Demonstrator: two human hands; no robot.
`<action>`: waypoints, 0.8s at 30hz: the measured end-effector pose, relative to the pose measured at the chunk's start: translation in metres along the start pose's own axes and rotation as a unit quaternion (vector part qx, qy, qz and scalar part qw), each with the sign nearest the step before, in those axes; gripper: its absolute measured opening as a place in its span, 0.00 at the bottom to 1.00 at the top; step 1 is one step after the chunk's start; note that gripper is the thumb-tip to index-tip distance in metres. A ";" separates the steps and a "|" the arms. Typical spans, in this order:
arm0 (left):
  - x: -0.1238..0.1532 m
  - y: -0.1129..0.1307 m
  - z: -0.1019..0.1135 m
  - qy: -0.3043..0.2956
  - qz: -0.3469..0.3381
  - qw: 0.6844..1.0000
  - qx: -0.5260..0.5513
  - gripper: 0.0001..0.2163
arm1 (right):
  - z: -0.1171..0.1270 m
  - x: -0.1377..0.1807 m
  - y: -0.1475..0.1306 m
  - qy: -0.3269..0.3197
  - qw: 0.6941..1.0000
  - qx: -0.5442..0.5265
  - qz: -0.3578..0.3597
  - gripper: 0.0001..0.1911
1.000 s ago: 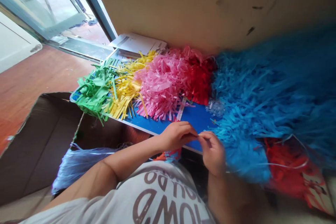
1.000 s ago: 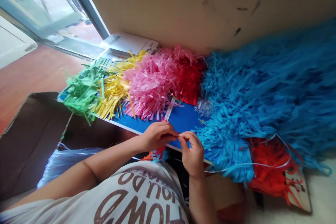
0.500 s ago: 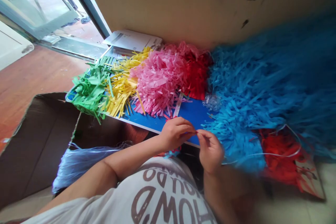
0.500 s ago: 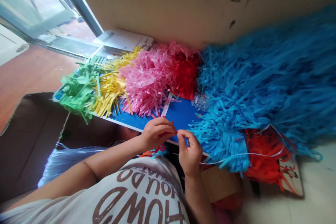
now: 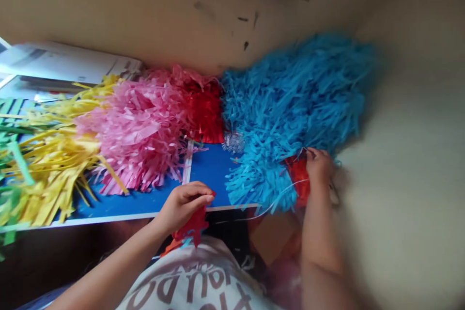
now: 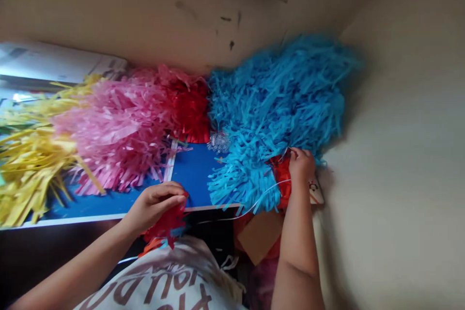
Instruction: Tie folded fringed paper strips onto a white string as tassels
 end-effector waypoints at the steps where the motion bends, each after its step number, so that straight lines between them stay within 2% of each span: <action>1: -0.001 -0.002 -0.005 -0.009 0.011 1.000 0.001 0.10 | -0.009 -0.010 0.004 -0.017 1.000 -0.001 0.017 0.16; 5: -0.001 -0.004 -0.013 -0.016 0.021 1.000 -0.013 0.10 | -0.026 -0.025 0.005 -0.054 0.996 -0.012 0.069 0.11; 7: -0.001 -0.005 -0.009 -0.006 0.028 0.999 -0.017 0.11 | -0.021 -0.025 0.013 -0.051 0.996 -0.017 0.065 0.10; 12: 0.000 -0.015 0.001 0.028 0.071 0.997 -0.012 0.14 | 0.003 -0.022 0.041 -0.027 0.999 -0.026 0.021 0.18; 17: 0.000 -0.018 -0.013 0.003 0.084 0.996 0.005 0.15 | -0.016 -0.021 0.012 -0.090 0.995 -0.019 0.044 0.12; 20: 0.004 -0.013 -0.014 -0.004 0.075 0.997 0.009 0.14 | -0.023 -0.027 0.001 -0.103 0.994 -0.021 0.036 0.08; 22: 0.007 -0.013 -0.006 0.013 0.076 0.997 0.018 0.14 | -0.012 -0.032 0.006 -0.085 0.996 -0.029 0.018 0.06; 24: 0.011 -0.021 0.003 0.042 0.100 0.993 0.044 0.15 | 0.009 -0.033 0.020 -0.054 0.998 -0.041 -0.014 0.09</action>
Point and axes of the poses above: each hand's wrist, its own x-axis away from the middle knuckle, its own z-axis out of the back of the hand, y = z × x, the point moved 10 cm from there along -x, towards the middle knuckle
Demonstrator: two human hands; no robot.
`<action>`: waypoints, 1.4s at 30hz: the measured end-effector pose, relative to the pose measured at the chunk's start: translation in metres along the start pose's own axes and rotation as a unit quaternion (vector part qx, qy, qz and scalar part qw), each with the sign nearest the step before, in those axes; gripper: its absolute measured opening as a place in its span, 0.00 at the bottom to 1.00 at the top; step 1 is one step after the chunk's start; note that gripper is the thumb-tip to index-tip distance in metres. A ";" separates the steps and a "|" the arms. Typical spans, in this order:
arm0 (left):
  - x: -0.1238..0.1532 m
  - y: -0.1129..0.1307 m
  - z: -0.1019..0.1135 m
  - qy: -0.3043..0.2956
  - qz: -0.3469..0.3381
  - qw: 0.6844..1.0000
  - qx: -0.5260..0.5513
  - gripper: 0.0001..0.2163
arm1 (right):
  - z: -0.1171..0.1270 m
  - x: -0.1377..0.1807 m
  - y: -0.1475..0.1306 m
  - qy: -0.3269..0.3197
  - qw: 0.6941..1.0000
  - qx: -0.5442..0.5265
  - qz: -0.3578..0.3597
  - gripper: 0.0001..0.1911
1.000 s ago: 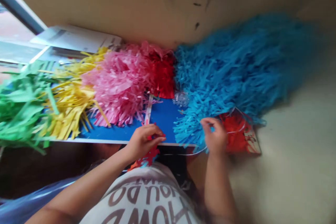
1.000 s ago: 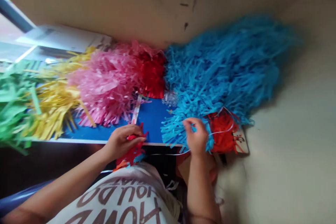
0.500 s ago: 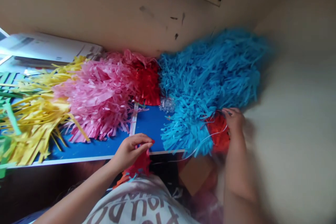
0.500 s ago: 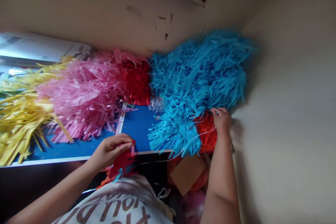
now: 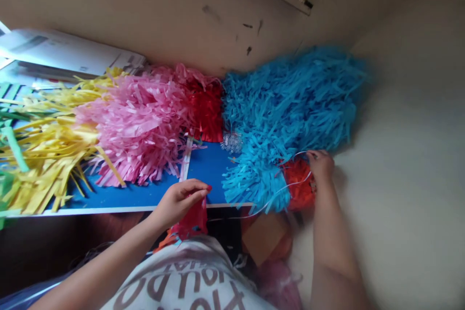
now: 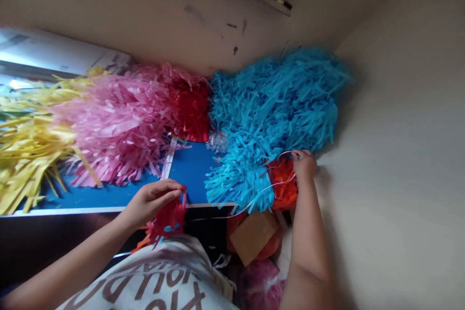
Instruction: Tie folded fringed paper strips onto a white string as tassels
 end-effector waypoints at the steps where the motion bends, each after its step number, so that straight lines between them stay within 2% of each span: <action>1: 0.000 -0.006 0.004 0.013 0.022 0.999 0.024 0.16 | 0.012 0.004 0.006 0.015 1.000 -0.009 -0.019 0.11; 3: 0.000 -0.020 0.007 0.029 0.073 0.993 0.084 0.19 | 0.033 0.023 0.007 0.036 0.997 -0.034 -0.056 0.16; 5: 0.000 -0.030 0.001 0.029 0.115 0.982 0.148 0.19 | 0.045 0.059 -0.016 0.053 0.991 -0.092 -0.080 0.19; 7: -0.001 -0.036 -0.011 0.017 0.148 0.963 0.226 0.19 | 0.046 0.107 -0.063 0.070 0.971 -0.212 -0.083 0.20; 11: 0.000 -0.042 -0.031 0.014 0.201 0.899 0.390 0.21 | 0.011 0.198 -0.201 -0.061 0.949 -0.308 0.016 0.18; 12: 0.001 -0.043 -0.032 0.017 0.203 0.888 0.411 0.21 | 0.004 0.213 -0.224 -0.075 0.941 -0.329 0.029 0.17; 14: 0.003 -0.043 -0.029 0.024 0.199 0.879 0.432 0.21 | -0.005 0.230 -0.251 -0.076 0.933 -0.351 0.036 0.17; 18: 0.010 -0.043 -0.016 0.047 0.180 0.873 0.451 0.21 | -0.008 0.231 -0.263 -0.037 0.942 -0.330 0.058 0.16; 21: 0.011 -0.043 -0.004 0.075 0.156 0.877 0.448 0.21 | -0.004 0.231 -0.269 -0.030 0.945 -0.312 0.093 0.15; 24: 0.010 -0.044 0.002 0.090 0.143 0.880 0.444 0.21 | 0.000 0.235 -0.271 -0.025 0.946 -0.309 0.099 0.15; 33: 0.008 -0.047 0.004 0.093 0.137 0.885 0.435 0.19 | -0.005 0.240 -0.264 -0.039 0.945 -0.319 0.066 0.17; 38: 0.009 -0.045 -0.002 0.087 0.139 0.879 0.447 0.19 | -0.004 0.239 -0.269 -0.054 0.944 -0.318 0.070 0.16; 42: 0.010 -0.045 -0.006 0.072 0.136 0.896 0.416 0.18 | -0.008 0.238 -0.272 -0.076 0.936 -0.337 0.070 0.15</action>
Point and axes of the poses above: each hand's wrist, its own x-axis away from the middle knuckle, its own z-axis out of the back of the hand, y = z × x, the point moved 10 cm from there along -x, towards the middle knuckle
